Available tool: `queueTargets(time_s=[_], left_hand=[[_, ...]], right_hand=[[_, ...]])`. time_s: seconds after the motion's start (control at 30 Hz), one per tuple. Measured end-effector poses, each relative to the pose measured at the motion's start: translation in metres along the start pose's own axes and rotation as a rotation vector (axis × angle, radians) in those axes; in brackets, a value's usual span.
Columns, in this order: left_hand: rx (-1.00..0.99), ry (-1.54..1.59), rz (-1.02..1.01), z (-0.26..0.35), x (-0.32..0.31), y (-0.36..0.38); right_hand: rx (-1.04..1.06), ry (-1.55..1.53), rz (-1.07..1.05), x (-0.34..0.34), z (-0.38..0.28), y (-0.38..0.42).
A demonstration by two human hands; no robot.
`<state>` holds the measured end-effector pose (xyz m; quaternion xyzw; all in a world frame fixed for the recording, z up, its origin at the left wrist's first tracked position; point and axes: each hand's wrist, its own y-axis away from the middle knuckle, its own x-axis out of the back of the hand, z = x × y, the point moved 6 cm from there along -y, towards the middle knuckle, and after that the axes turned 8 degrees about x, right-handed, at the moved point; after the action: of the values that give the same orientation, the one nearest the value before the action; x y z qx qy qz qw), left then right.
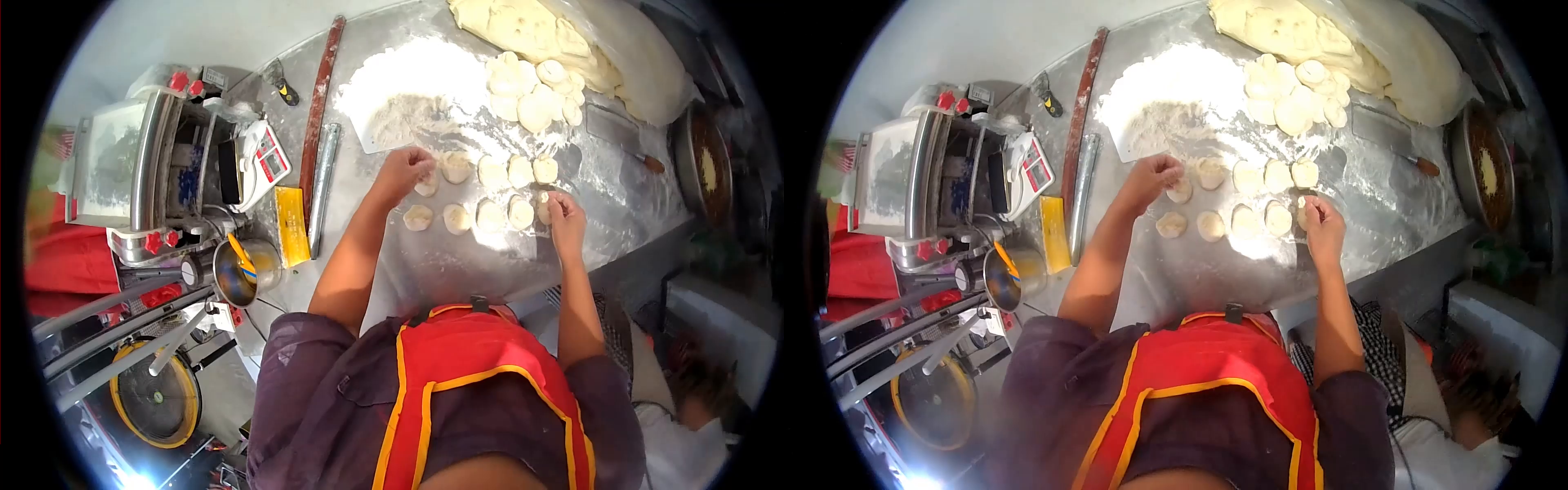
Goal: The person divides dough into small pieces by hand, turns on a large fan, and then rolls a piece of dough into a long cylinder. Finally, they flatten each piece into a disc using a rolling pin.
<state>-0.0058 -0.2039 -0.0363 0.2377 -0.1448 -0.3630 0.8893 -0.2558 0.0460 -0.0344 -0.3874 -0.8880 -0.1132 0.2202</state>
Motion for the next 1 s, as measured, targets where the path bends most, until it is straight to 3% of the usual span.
queueTargets(time_s=[0.1,0.23,0.33,0.43,0.53,0.67,0.77,0.87,1.0], left_hand=[[0.001,-0.261,0.132,-0.029,0.004,-0.003],[0.163,-0.044,0.049,-0.045,0.021,-0.006],[0.165,0.086,-0.012,-0.041,0.024,0.002],[0.111,0.068,-0.009,-0.031,0.021,0.010],[-0.054,-0.114,0.125,0.000,0.008,0.031],[-0.158,-0.300,0.054,0.006,-0.034,0.049],[-0.126,-0.465,0.036,-0.007,-0.056,0.055],[-0.101,-0.422,0.038,-0.011,-0.060,0.058],[-0.098,-0.430,0.055,-0.008,-0.065,0.058]], right_hand=[[0.018,-0.024,-0.001,0.001,0.002,0.005],[0.011,-0.069,-0.007,0.000,-0.006,0.009],[0.021,-0.062,0.000,-0.001,-0.016,0.012],[0.026,-0.070,0.002,0.001,-0.018,0.016],[0.031,-0.103,-0.012,-0.002,-0.008,0.018],[0.049,-0.076,-0.049,-0.007,-0.015,0.025],[0.089,-0.064,-0.085,-0.016,-0.021,0.032],[0.111,-0.065,-0.106,-0.021,-0.031,0.038],[0.088,-0.007,0.023,-0.007,-0.015,0.030]])
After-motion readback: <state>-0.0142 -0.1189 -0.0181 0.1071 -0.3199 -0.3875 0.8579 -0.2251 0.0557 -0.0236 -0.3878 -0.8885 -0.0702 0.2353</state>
